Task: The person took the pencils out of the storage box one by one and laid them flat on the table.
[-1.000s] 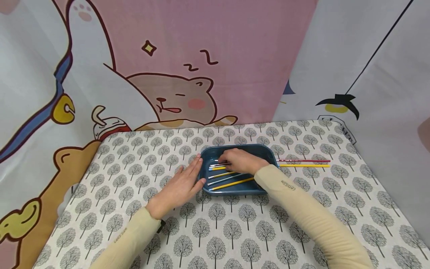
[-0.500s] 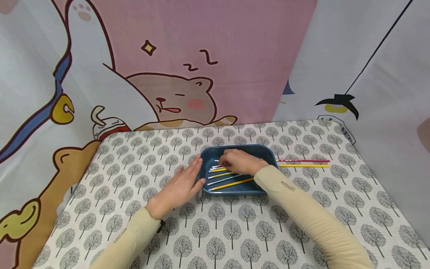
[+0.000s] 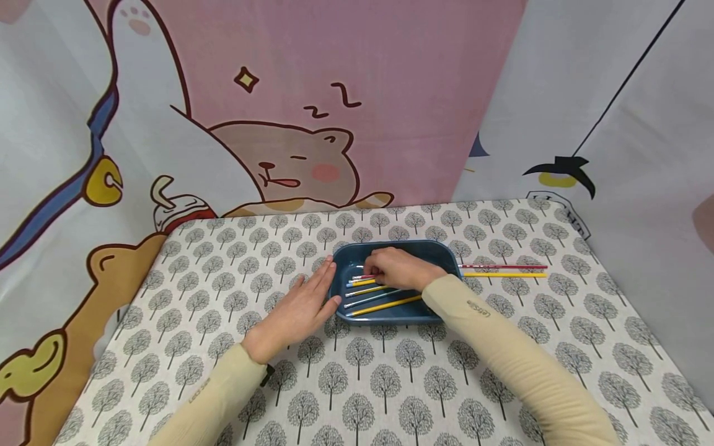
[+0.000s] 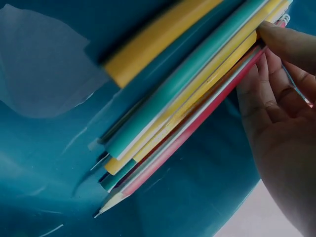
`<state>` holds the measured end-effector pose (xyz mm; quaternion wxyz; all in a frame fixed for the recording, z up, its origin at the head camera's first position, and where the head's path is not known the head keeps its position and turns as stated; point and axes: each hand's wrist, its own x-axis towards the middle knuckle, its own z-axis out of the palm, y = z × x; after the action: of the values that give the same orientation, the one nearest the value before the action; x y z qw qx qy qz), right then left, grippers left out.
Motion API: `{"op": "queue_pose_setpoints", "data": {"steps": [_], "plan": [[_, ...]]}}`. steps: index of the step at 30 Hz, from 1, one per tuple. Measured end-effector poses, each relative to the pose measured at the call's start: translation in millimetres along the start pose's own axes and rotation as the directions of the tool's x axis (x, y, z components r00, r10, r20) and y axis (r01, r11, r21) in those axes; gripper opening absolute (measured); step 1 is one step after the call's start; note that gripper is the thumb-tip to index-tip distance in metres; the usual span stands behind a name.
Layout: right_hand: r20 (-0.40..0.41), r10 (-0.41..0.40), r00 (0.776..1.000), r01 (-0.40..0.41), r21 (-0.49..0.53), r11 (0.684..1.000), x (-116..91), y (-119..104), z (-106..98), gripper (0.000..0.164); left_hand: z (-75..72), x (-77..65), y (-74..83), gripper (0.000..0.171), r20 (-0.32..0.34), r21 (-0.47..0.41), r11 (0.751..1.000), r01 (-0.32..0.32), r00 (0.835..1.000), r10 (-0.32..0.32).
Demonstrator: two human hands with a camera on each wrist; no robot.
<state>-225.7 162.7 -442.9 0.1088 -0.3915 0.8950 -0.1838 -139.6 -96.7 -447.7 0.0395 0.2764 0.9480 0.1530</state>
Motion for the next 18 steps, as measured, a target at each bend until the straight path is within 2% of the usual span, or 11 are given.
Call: {"op": "queue_pose_setpoints", "data": {"steps": [18], "plan": [[-0.028,-0.020,0.999,0.021,0.020,1.000,-1.2,1.5,-2.6,0.012,-0.4,-0.3,0.0,0.074,-0.008,0.008,1.000,-0.013,1.000,0.013]]}}
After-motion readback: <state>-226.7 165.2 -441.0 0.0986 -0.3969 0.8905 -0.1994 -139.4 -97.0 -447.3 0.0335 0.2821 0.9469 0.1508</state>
